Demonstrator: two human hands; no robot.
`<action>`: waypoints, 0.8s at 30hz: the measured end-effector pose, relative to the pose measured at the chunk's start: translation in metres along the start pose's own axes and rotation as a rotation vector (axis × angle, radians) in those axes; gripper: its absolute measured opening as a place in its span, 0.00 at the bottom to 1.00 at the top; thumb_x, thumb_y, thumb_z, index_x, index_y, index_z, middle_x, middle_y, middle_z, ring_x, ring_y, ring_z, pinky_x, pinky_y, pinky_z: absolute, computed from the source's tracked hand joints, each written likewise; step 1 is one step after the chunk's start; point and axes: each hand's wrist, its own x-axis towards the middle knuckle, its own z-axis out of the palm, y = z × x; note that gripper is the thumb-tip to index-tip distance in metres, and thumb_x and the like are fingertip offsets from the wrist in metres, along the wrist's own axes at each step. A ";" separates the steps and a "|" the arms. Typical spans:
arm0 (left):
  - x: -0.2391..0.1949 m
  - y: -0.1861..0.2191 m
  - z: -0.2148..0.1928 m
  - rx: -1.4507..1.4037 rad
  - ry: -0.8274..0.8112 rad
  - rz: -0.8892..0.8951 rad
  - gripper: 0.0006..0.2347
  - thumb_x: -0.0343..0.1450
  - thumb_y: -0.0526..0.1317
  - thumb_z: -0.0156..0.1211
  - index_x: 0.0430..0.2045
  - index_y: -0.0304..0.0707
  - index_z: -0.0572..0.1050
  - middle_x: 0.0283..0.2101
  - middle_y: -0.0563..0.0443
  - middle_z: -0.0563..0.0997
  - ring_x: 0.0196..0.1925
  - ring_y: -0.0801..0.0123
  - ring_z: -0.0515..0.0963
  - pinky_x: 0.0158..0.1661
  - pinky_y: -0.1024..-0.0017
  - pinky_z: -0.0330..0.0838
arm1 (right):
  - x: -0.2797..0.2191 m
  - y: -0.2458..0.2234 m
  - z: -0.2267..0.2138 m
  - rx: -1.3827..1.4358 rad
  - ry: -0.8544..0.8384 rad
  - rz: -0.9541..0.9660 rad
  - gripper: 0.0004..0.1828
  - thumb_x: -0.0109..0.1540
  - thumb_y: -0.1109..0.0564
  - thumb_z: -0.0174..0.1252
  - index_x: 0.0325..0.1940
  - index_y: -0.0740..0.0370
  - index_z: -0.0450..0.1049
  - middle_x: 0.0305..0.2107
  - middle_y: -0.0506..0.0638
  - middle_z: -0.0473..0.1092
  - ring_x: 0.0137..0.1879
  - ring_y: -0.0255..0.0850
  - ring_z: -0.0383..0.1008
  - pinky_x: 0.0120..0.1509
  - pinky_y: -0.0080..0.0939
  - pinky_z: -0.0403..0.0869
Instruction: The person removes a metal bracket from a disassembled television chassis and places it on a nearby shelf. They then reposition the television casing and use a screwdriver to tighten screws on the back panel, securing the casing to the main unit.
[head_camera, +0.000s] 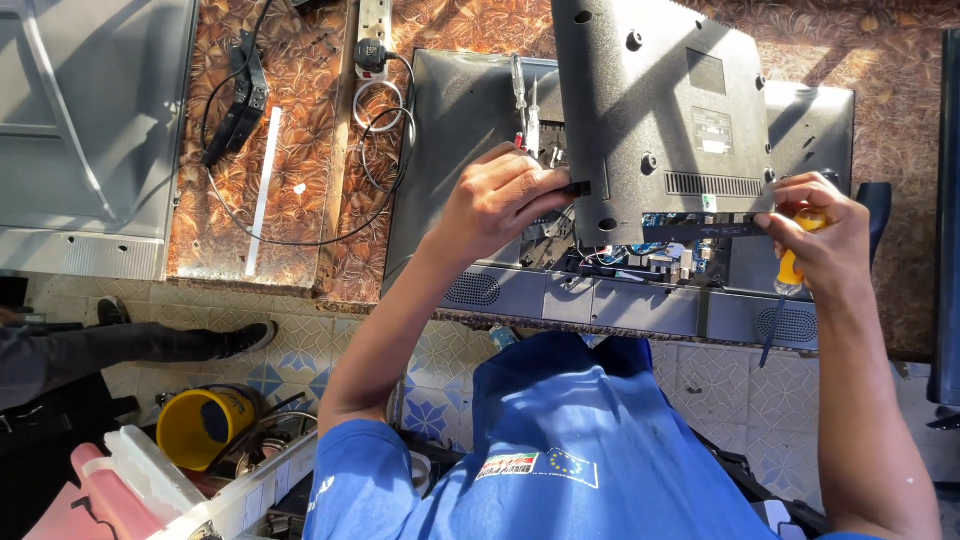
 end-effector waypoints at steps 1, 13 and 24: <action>0.001 0.001 0.000 0.004 0.008 0.023 0.11 0.74 0.31 0.70 0.48 0.30 0.76 0.31 0.47 0.75 0.31 0.61 0.73 0.40 0.65 0.73 | 0.000 0.001 -0.001 0.001 0.004 0.005 0.13 0.65 0.63 0.67 0.50 0.71 0.74 0.50 0.56 0.69 0.39 0.37 0.69 0.36 0.29 0.72; 0.000 -0.003 0.004 0.073 -0.012 0.126 0.14 0.73 0.32 0.73 0.48 0.27 0.75 0.35 0.46 0.79 0.33 0.63 0.78 0.41 0.63 0.76 | 0.005 0.002 -0.005 -0.054 -0.025 0.043 0.11 0.66 0.65 0.66 0.50 0.72 0.75 0.50 0.56 0.70 0.36 0.37 0.68 0.35 0.30 0.70; -0.001 -0.010 0.017 0.163 -0.066 0.189 0.16 0.78 0.32 0.66 0.58 0.32 0.68 0.43 0.48 0.81 0.36 0.67 0.80 0.41 0.63 0.78 | 0.015 0.015 -0.017 -0.208 -0.047 0.079 0.14 0.62 0.66 0.68 0.50 0.72 0.77 0.52 0.58 0.71 0.49 0.45 0.73 0.48 0.39 0.76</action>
